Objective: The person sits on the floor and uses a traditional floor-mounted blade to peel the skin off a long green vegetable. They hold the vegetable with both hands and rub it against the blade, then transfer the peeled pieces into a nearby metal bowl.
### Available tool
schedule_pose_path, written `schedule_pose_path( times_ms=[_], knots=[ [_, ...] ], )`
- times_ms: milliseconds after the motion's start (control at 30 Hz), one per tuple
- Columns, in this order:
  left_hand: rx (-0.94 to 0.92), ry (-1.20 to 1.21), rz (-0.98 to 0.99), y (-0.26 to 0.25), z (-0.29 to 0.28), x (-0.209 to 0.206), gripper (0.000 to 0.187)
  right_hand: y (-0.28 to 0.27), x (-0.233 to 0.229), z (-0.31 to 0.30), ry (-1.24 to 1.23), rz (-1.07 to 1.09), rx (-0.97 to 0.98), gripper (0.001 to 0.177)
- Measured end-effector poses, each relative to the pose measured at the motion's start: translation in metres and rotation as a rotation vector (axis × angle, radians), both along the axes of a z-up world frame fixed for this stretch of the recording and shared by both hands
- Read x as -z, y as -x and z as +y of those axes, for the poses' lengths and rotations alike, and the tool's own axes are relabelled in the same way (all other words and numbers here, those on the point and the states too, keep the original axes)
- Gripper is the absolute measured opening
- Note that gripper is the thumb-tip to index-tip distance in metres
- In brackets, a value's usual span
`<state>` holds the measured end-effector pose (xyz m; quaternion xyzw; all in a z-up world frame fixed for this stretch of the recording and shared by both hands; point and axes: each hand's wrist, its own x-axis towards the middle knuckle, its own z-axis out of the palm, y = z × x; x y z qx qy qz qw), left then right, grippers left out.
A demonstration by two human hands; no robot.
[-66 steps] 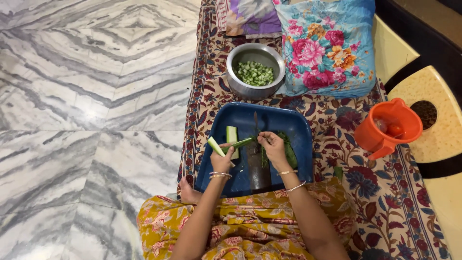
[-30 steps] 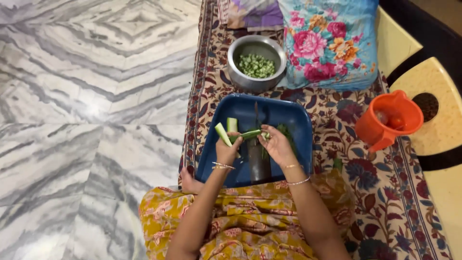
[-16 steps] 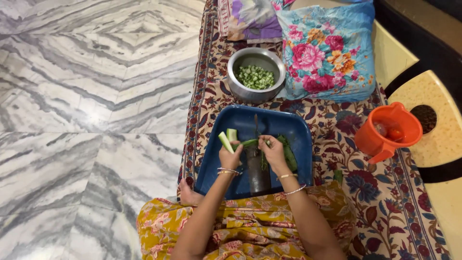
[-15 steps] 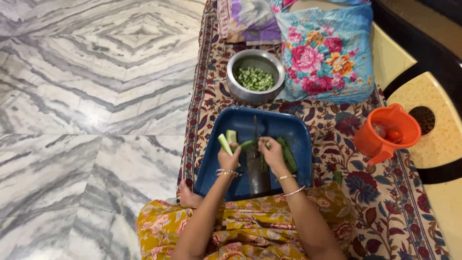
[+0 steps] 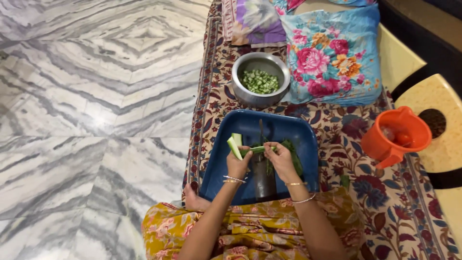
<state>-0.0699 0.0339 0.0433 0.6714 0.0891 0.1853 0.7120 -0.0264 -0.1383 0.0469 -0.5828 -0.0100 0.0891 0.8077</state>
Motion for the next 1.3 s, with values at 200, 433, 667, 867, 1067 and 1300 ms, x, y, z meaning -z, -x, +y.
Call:
schedule_pose_path(
  times_ms=[200, 433, 667, 867, 1067, 1300],
  knots=[
    [-0.111, -0.044, 0.126, -0.019, -0.007, 0.039, 0.020, -0.015, 0.027, -0.001, -0.054, 0.055, -0.009, 0.016],
    [-0.011, 0.156, 0.124, -0.001, -0.004, 0.050, 0.020, -0.012, 0.008, -0.006, -0.256, 0.212, 0.002, 0.020],
    [0.062, 0.101, 0.086, 0.005, -0.007, -0.008, 0.017, 0.012, -0.015, -0.008, -0.234, 0.074, -0.087, 0.020],
    [-0.047, -0.019, 0.064, -0.014, -0.014, 0.007, 0.020, 0.003, 0.002, -0.002, -0.042, 0.002, -0.015, 0.020],
    [-0.152, -0.128, 0.103, -0.036, -0.010, 0.062, 0.021, -0.009, 0.022, 0.005, 0.171, -0.082, -0.005, 0.021],
    [0.099, 0.146, 0.152, -0.003, -0.012, 0.020, 0.021, 0.010, -0.021, -0.011, -0.454, 0.340, -0.126, 0.036]
  ],
)
